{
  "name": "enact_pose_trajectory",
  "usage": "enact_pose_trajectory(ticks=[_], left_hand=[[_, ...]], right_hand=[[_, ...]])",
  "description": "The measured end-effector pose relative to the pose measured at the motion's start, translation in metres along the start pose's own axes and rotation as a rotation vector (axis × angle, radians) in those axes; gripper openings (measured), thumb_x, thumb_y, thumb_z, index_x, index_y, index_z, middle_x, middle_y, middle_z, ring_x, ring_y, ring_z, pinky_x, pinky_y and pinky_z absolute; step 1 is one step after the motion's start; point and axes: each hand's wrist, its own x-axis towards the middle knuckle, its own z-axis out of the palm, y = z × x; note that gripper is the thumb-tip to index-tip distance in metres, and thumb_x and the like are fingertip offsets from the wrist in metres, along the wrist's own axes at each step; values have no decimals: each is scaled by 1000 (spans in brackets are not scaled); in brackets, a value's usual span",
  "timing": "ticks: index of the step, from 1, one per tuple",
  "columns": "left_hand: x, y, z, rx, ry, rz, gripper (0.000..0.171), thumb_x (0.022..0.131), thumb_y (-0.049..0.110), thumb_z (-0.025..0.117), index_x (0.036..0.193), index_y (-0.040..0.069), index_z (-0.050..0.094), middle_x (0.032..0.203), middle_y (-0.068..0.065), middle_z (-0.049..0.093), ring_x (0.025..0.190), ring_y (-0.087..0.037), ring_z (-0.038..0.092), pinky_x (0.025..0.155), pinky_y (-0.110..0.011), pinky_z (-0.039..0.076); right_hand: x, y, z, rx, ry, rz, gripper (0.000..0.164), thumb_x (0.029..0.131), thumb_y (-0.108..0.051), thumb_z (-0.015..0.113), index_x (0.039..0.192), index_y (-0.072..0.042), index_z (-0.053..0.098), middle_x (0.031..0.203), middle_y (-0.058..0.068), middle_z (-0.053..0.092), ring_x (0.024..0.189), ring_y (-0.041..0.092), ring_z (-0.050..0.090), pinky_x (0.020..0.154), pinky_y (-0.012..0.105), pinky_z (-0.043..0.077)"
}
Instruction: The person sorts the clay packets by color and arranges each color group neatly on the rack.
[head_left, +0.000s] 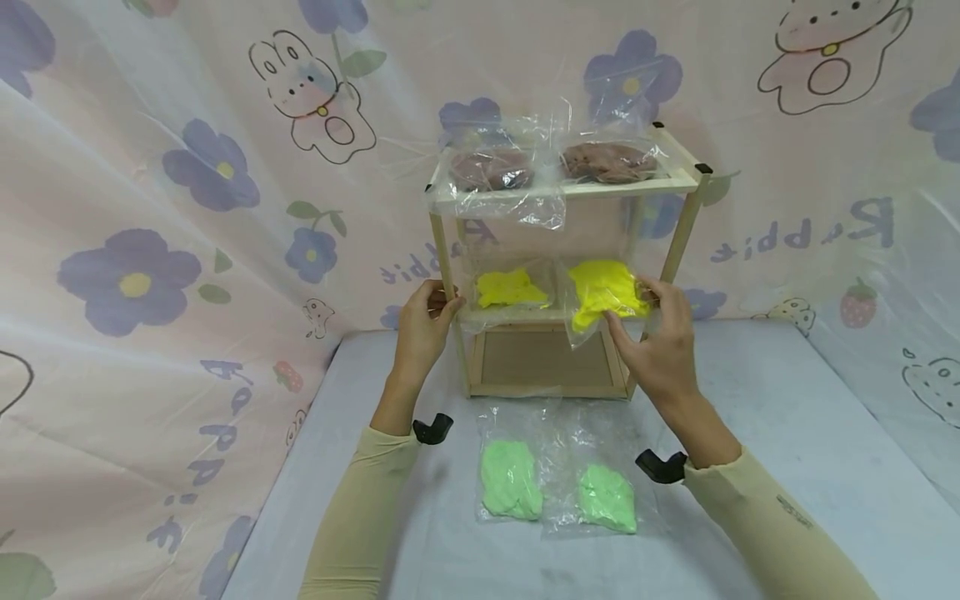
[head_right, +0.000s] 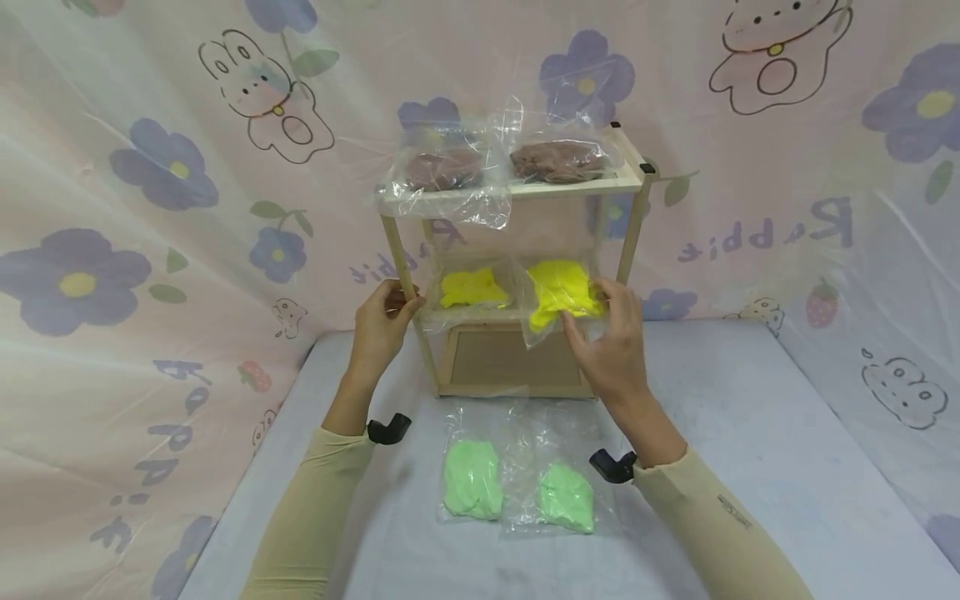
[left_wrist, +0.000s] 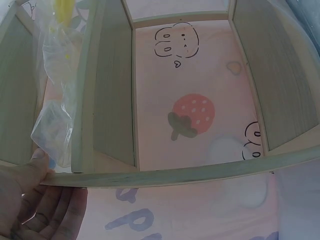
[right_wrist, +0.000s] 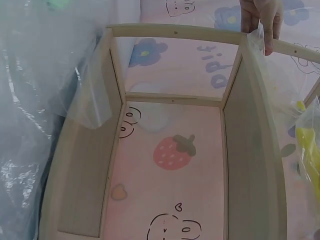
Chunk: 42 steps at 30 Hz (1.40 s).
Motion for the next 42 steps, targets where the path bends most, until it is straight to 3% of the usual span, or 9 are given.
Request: enact_pose_trajectory(ticks=[6,19,27,32,35,42], left_hand=[[0,0,0,-3,-4,-7,29,101,15,76,123,-1,69,111,-17,73,107,-33,73,97,-40,63],[-1,1,-1,-3,-17,-4,29,101,17,76,123,0,68,112,-17,73,107,-33,73,97,-40,63],[-1,1,-1,9,-23,-18,30,101,17,76,124,0,68,113,-15,73,107,-32,72,99,-39,63],[-1,1,-1,9,-23,-13,31,101,17,76,125,0,68,114,-15,73,107,-31,72,98,-39,63],[-1,1,-2,13,-20,-10,31,101,17,76,125,0,68,113,-16,73,107,-32,72,97,-39,63],[-1,1,-2,24,-14,-1,30,101,17,76,124,0,68,112,-16,74,106,-32,72,96,-40,64]], right_hand=[[8,2,10,11,24,14,63,88,-2,88,140,10,55,124,30,60,109,43,55,97,37,43],[11,11,30,13,46,47,57,89,-6,89,134,11,59,122,28,62,109,41,56,96,40,46],[7,8,31,-5,-31,116,58,91,-9,88,138,10,59,132,28,61,121,43,57,104,52,49],[5,6,29,-15,-93,138,54,95,0,78,142,11,56,139,30,58,128,46,54,110,60,48],[5,4,27,-23,-126,147,52,96,3,73,144,12,54,142,31,56,131,47,53,112,61,48],[12,3,24,-92,-182,146,48,97,2,76,139,13,56,138,31,58,129,47,57,112,61,49]])
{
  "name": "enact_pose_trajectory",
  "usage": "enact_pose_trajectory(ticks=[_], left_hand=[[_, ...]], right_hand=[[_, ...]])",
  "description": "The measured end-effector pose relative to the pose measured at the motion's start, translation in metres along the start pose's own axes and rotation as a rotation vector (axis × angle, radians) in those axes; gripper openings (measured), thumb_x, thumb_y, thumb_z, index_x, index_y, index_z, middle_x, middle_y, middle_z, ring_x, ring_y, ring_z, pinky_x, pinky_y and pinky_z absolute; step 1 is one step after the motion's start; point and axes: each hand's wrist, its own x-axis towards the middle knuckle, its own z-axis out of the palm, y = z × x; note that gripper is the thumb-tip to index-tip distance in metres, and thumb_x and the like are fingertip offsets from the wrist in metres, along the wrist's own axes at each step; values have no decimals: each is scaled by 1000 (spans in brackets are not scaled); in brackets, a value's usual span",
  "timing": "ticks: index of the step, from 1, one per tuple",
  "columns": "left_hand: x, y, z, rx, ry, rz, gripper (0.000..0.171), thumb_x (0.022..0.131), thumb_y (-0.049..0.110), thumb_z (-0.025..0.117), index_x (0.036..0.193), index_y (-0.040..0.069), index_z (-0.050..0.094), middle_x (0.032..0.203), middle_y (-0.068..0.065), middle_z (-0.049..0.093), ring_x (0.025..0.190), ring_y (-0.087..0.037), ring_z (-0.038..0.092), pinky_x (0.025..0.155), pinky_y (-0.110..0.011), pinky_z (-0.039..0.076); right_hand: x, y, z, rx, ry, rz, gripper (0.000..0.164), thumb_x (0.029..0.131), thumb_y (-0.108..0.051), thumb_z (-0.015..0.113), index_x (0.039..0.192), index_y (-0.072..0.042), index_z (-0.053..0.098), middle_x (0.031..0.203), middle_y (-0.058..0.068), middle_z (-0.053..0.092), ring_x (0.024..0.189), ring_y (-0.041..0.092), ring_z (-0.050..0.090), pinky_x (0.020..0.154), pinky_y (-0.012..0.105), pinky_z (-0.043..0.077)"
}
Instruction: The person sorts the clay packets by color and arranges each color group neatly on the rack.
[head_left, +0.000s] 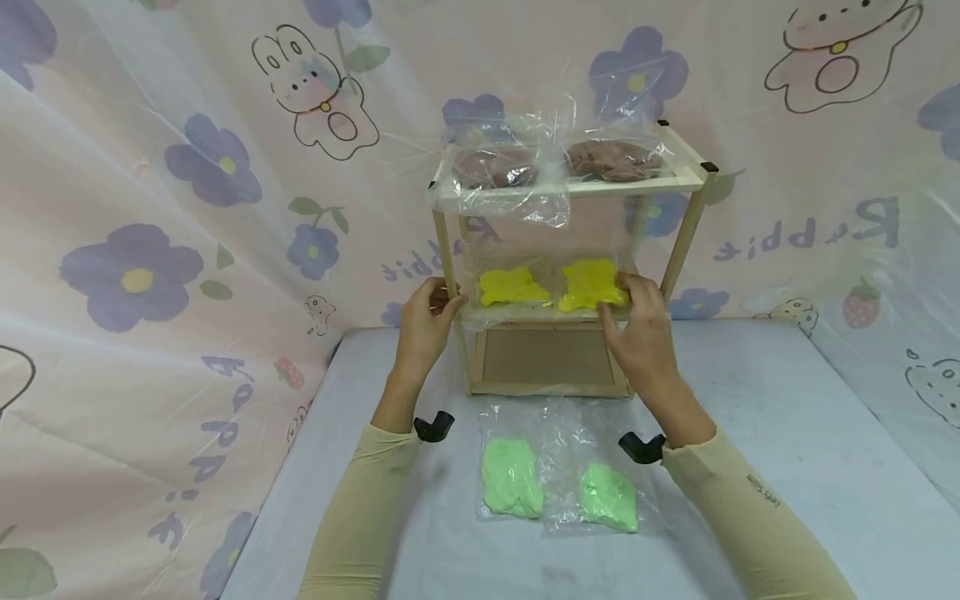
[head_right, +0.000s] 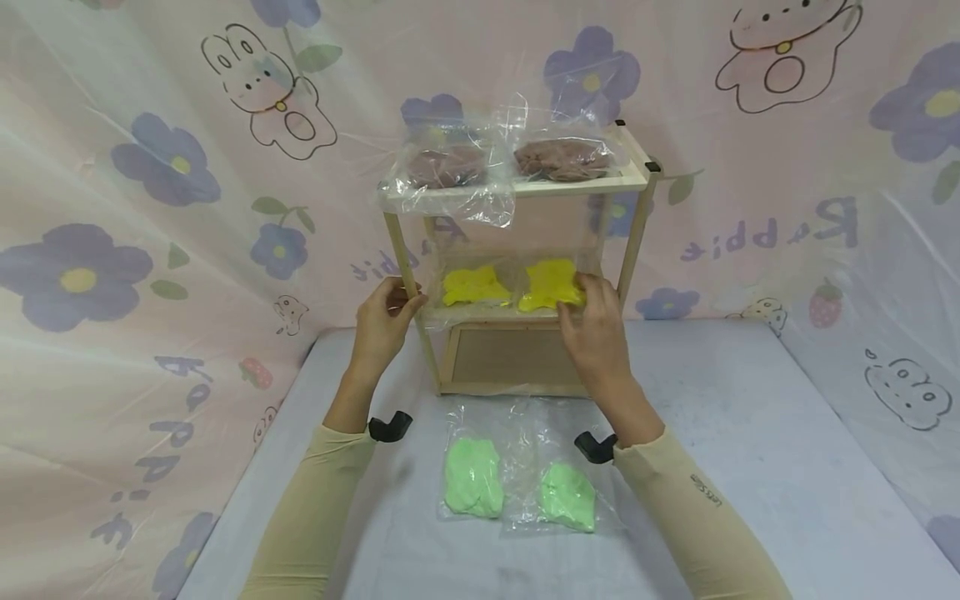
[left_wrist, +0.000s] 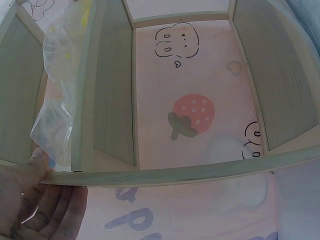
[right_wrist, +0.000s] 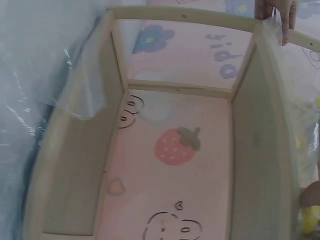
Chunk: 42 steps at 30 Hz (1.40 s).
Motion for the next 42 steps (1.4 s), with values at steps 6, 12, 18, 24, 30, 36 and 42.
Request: enact_pose_trajectory(ticks=[6,12,18,24,30,36,42], left_hand=[[0,0,0,0,1,-2,31,101,17,76,124,-1,68,112,-17,74,106,-33,72,96,-40,64],[0,-1,1,-1,7,1,31,101,17,76,124,-1,68,112,-17,73,106,-33,73,96,-40,64],[1,-2,1,-19,15,10,30,101,15,76,125,-1,68,113,-17,74,108,-34,73,98,-40,63],[0,-3,2,-23,16,4,30,101,16,76,126,0,68,114,-17,73,110,-34,73,99,-40,63],[-1,-4,3,-52,7,-4,31,102,17,76,127,1,67,115,-16,73,113,-34,72,98,-40,64],[-1,-5,4,-69,11,6,30,102,15,76,127,0,68,114,-18,73,112,-35,73,96,-38,64],[1,-6,4,-70,14,8,30,102,16,75,126,-1,68,112,-18,73,111,-34,74,95,-36,64]], right_hand=[[12,-2,-7,-36,-130,65,45,101,-2,72,140,14,58,140,34,59,131,52,54,114,66,45],[20,-2,-12,-63,-256,122,48,105,-7,66,144,18,53,145,38,53,136,57,49,115,69,42],[25,-2,-13,-95,-348,138,52,110,-13,59,148,20,46,152,40,45,142,59,40,118,71,37],[13,1,-13,-105,-236,-4,54,105,-7,66,149,19,46,153,38,42,141,58,40,118,69,37],[-1,-5,-20,-67,-133,-115,57,100,-3,72,150,15,49,153,33,45,142,51,42,116,66,42],[-18,-12,-30,-17,-59,-203,62,95,1,77,150,14,50,152,33,47,141,51,45,115,65,42],[-43,-16,-41,-13,-69,-226,66,90,5,81,148,15,52,149,34,51,138,52,48,113,67,43]])
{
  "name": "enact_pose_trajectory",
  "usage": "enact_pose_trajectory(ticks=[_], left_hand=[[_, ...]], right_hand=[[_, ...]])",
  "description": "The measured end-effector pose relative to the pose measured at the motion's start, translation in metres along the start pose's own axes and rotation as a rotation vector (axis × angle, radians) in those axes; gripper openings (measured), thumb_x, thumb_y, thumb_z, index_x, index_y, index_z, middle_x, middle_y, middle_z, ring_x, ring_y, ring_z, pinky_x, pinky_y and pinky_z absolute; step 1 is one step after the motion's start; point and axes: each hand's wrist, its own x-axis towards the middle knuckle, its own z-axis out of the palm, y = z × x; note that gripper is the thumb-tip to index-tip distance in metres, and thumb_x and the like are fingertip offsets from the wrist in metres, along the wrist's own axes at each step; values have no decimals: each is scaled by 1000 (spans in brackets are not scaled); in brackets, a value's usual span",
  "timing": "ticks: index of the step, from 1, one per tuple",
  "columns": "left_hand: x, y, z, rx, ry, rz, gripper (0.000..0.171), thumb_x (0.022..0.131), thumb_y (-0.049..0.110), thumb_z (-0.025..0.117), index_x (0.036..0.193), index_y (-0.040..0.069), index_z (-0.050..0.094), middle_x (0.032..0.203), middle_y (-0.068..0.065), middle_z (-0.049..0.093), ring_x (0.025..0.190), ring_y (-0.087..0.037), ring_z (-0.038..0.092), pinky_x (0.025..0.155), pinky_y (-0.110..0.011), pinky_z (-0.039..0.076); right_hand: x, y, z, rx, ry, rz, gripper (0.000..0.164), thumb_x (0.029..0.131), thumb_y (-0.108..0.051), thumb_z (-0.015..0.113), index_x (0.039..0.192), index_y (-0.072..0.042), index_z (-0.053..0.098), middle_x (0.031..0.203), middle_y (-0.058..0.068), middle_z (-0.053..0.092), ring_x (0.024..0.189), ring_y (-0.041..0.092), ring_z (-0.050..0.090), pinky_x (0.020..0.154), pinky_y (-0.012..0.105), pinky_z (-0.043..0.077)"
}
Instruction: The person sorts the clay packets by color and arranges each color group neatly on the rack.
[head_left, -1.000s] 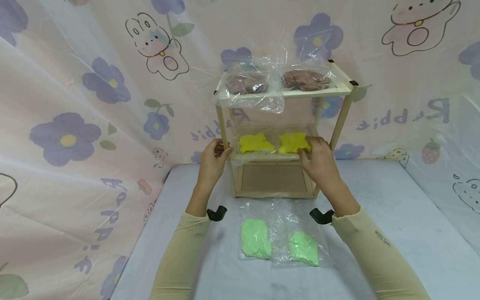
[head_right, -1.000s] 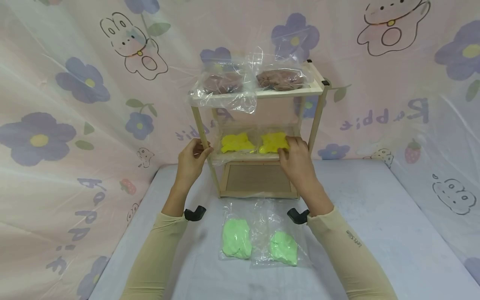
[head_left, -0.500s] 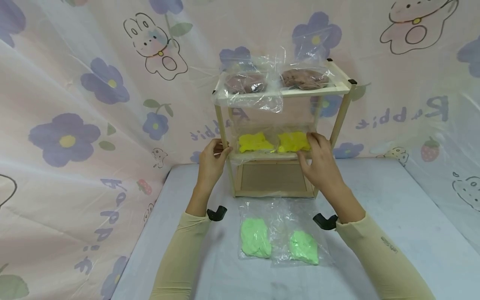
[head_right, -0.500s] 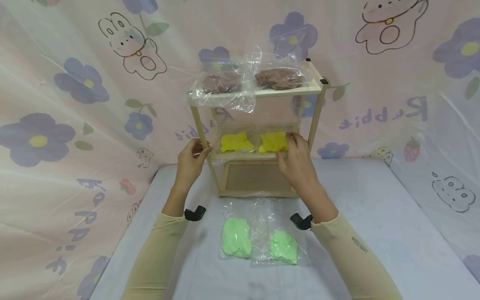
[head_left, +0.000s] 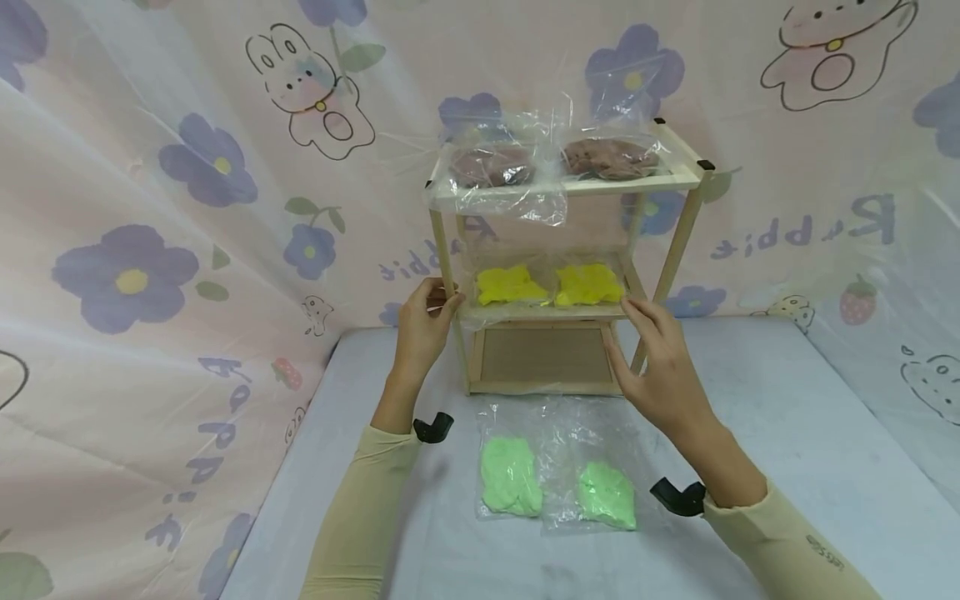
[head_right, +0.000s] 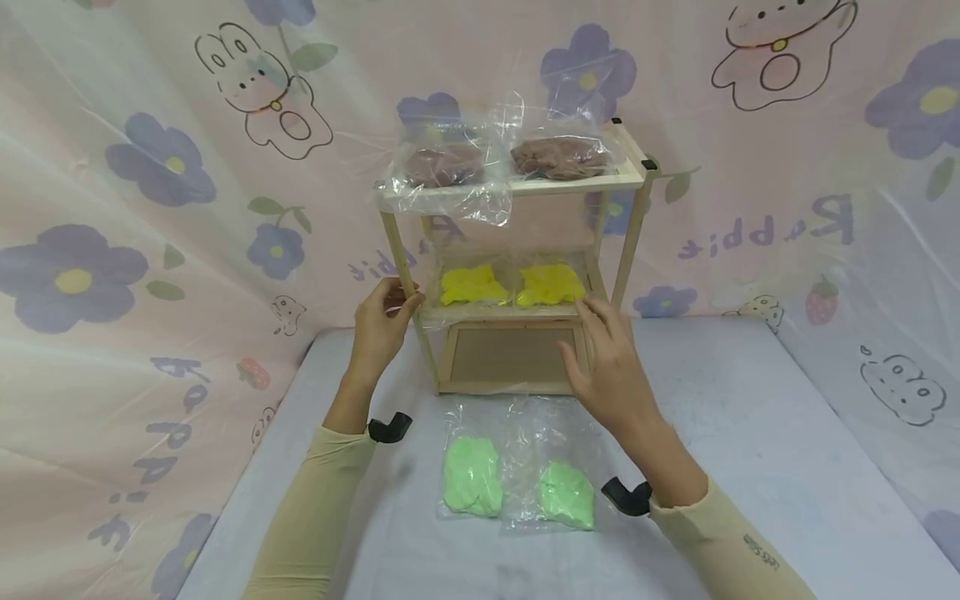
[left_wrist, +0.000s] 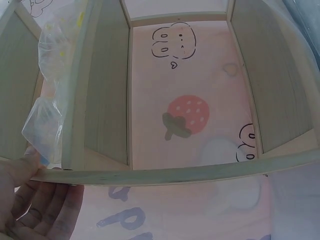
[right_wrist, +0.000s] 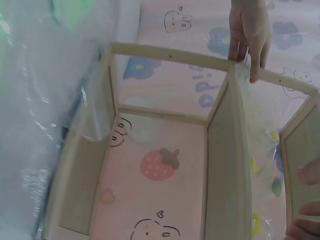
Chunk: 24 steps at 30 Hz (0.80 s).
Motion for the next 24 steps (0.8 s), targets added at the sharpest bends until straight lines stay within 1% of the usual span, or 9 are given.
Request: enact_pose_trajectory(ticks=[5,8,14,20,24], left_hand=[[0,0,-1,-11,1,5,30,102,15,75,126,-2,68,112,-19,73,110,-35,73,95,-37,65],[-1,0,-1,-19,-5,6,30,102,16,75,126,-1,68,112,-18,73,110,-34,73,94,-36,65],[-1,0,0,-22,-4,6,30,102,15,75,126,-2,68,112,-18,74,109,-34,74,94,-36,65],[-1,-1,0,-15,-9,17,31,102,15,75,126,-2,67,113,-18,74,109,-34,74,94,-37,65],[0,-2,0,-13,-13,14,31,102,16,75,127,-2,67,114,-18,74,109,-34,73,95,-37,64]], right_hand=[[-21,-5,-4,7,-37,29,66,89,6,82,149,12,54,150,29,54,139,49,49,112,66,43],[-34,-6,-5,3,-63,52,67,87,5,83,148,9,56,148,26,56,136,47,51,108,64,46],[-62,-6,-5,-15,-145,107,69,85,1,87,148,3,58,146,22,58,133,43,53,104,62,49],[-88,-6,-7,-44,-218,149,68,85,-5,90,145,5,59,142,23,59,133,43,53,102,64,51],[-105,-6,-6,-42,-264,163,69,85,-7,91,146,4,60,142,20,60,133,41,54,100,63,51]])
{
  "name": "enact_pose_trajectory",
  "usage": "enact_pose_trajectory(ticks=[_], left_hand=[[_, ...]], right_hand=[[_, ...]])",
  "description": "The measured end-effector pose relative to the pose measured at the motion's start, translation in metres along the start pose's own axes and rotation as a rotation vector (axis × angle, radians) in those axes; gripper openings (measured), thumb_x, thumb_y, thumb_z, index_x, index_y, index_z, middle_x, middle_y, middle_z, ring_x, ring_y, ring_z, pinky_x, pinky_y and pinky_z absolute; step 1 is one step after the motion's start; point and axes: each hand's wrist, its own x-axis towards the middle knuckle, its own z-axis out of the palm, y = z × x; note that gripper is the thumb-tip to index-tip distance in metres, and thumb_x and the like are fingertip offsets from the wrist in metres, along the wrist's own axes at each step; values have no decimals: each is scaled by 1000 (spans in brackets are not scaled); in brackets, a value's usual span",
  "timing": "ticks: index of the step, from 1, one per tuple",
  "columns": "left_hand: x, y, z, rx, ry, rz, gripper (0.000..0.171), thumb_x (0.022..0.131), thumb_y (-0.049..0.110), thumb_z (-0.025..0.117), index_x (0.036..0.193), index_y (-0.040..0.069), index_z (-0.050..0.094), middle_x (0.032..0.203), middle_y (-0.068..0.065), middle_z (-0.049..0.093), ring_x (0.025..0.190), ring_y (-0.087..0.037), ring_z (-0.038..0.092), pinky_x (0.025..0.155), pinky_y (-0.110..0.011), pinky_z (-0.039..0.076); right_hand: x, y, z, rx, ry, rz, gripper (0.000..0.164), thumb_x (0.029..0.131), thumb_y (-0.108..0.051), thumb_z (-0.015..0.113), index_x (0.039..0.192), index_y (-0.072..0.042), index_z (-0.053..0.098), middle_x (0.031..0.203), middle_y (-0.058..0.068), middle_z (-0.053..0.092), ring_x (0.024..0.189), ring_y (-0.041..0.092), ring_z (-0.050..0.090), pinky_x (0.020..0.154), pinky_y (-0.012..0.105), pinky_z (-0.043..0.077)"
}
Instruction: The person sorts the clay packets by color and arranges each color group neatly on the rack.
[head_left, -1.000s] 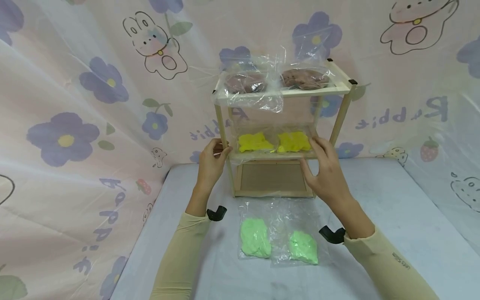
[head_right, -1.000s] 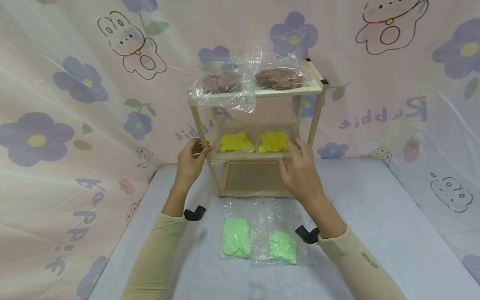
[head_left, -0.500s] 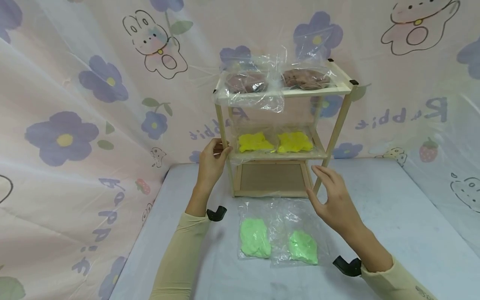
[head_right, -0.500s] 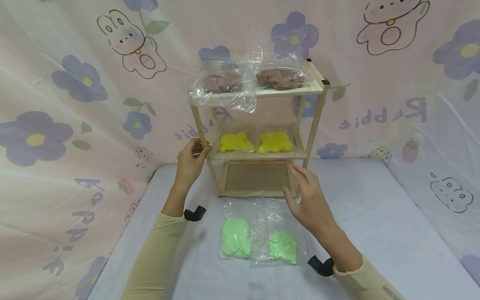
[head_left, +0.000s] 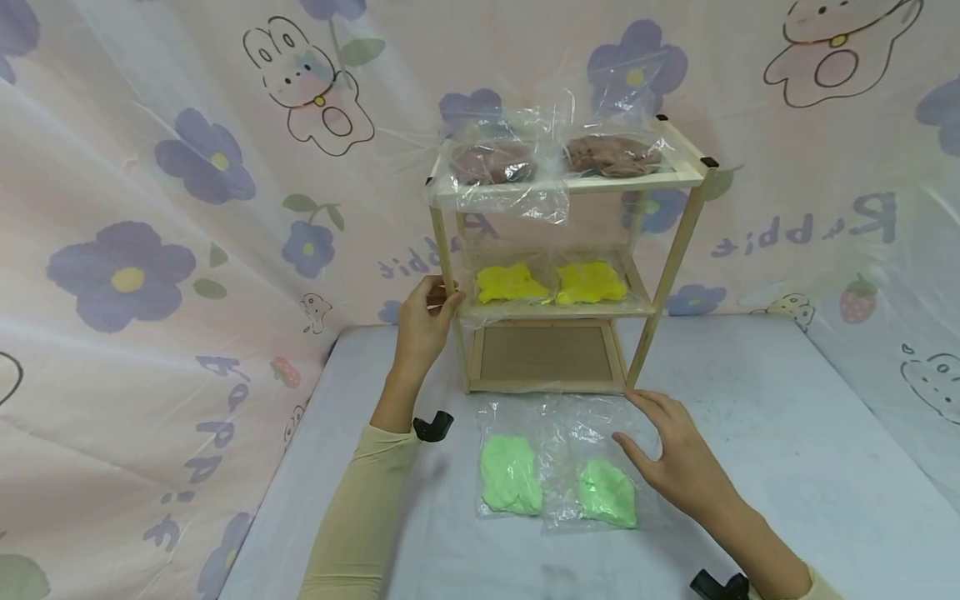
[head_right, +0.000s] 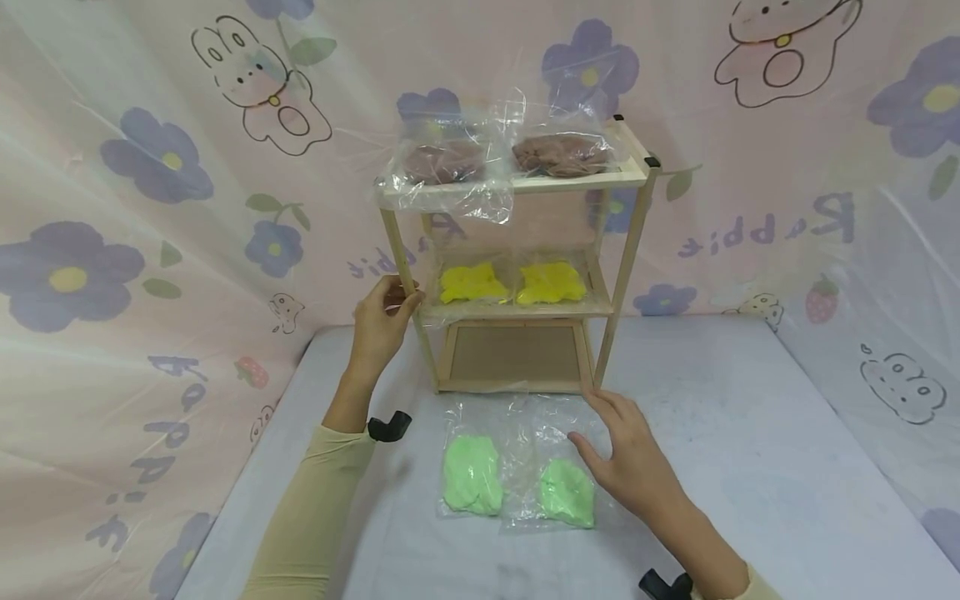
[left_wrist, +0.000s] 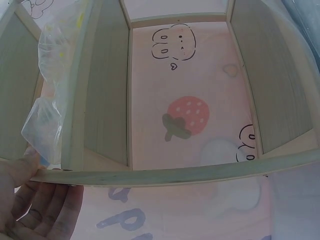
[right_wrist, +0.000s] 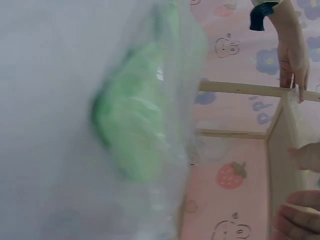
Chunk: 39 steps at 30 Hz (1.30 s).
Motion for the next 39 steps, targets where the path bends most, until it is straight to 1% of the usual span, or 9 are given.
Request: enact_pose_trajectory(ticks=[3,5,7,10,16,18,22,33,39], left_hand=[[0,1,0,1,2,-7,30,102,16,74,126,-2,67,114,-18,73,109,-34,73,96,-38,64],[0,1,0,1,5,-10,30,103,15,74,126,-2,67,113,-18,73,109,-34,73,95,-38,64],[0,2,-1,0,8,-12,29,103,15,74,126,-2,67,113,-19,73,109,-34,73,95,-39,64],[0,3,-1,2,13,-12,29,103,15,74,125,-2,68,112,-19,73,108,-34,73,95,-39,65],[-1,2,-1,0,14,-12,29,103,15,74,125,-2,68,113,-19,73,109,-35,73,95,-39,65],[-1,2,-1,0,14,-13,29,103,15,74,125,-2,68,113,-19,73,109,-35,73,95,-39,65],[-2,2,-1,0,19,-14,28,103,15,75,125,-1,68,113,-20,73,109,-35,73,94,-40,65],[-2,3,0,15,24,-18,29,102,16,75,125,-1,68,112,-19,73,108,-35,73,94,-40,65],[-1,3,0,18,19,-19,29,102,16,75,125,0,68,113,-19,73,109,-34,73,94,-40,65]], right_hand=[[-11,2,4,8,-28,3,69,84,-9,92,144,2,61,140,17,62,130,39,56,102,53,51],[-18,3,6,15,-47,10,68,84,-10,93,143,1,62,139,14,63,130,37,57,110,37,48],[-24,5,8,17,-65,19,68,84,-12,93,143,-1,63,137,11,64,128,34,58,112,20,42],[-32,6,9,14,-93,43,67,84,-17,94,143,-4,64,136,8,65,128,32,59,111,14,39],[-47,8,13,-5,-131,81,68,81,-27,96,139,-5,67,132,5,68,124,29,60,102,32,51],[-51,8,13,-5,-144,90,69,81,-30,97,138,-4,67,131,4,68,122,30,61,97,44,56],[-57,10,14,5,-176,110,73,78,-36,98,136,-4,68,130,5,68,121,33,63,94,58,57],[-62,13,16,15,-239,122,79,73,-37,100,134,0,67,127,8,66,118,34,64,97,58,58],[-62,13,18,25,-332,171,81,71,-42,101,132,1,68,130,11,66,123,38,63,103,61,56]])
